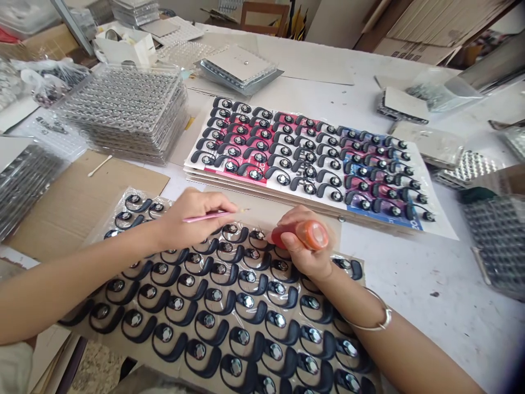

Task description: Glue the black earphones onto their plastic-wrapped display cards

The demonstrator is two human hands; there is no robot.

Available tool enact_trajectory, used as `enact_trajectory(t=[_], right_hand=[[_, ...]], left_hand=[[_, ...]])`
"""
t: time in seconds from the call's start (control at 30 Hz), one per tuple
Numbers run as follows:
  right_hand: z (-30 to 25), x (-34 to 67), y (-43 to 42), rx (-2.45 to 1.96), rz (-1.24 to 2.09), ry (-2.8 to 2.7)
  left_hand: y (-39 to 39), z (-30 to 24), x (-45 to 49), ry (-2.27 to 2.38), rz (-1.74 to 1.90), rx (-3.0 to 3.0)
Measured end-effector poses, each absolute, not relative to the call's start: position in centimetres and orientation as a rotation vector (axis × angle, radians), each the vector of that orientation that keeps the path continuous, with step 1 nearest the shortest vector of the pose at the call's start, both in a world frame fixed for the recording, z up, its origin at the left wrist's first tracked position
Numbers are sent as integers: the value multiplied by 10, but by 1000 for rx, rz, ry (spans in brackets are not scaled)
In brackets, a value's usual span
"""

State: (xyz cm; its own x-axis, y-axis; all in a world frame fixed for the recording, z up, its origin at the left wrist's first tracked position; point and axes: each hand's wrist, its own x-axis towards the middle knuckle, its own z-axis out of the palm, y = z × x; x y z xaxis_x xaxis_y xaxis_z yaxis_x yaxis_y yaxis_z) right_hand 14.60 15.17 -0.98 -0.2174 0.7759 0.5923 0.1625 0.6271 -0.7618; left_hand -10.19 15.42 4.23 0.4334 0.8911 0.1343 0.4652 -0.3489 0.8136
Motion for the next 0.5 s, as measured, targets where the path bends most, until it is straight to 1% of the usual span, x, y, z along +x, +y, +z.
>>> enact_trajectory(t=[0.2, 0.5], right_hand=[[-11, 146, 152, -771, 702, -1713], [-13, 145, 151, -819, 688, -1710]], left_hand=[[136, 56, -138, 1388, 785, 1950], [114, 53, -161, 1531, 852, 1877]])
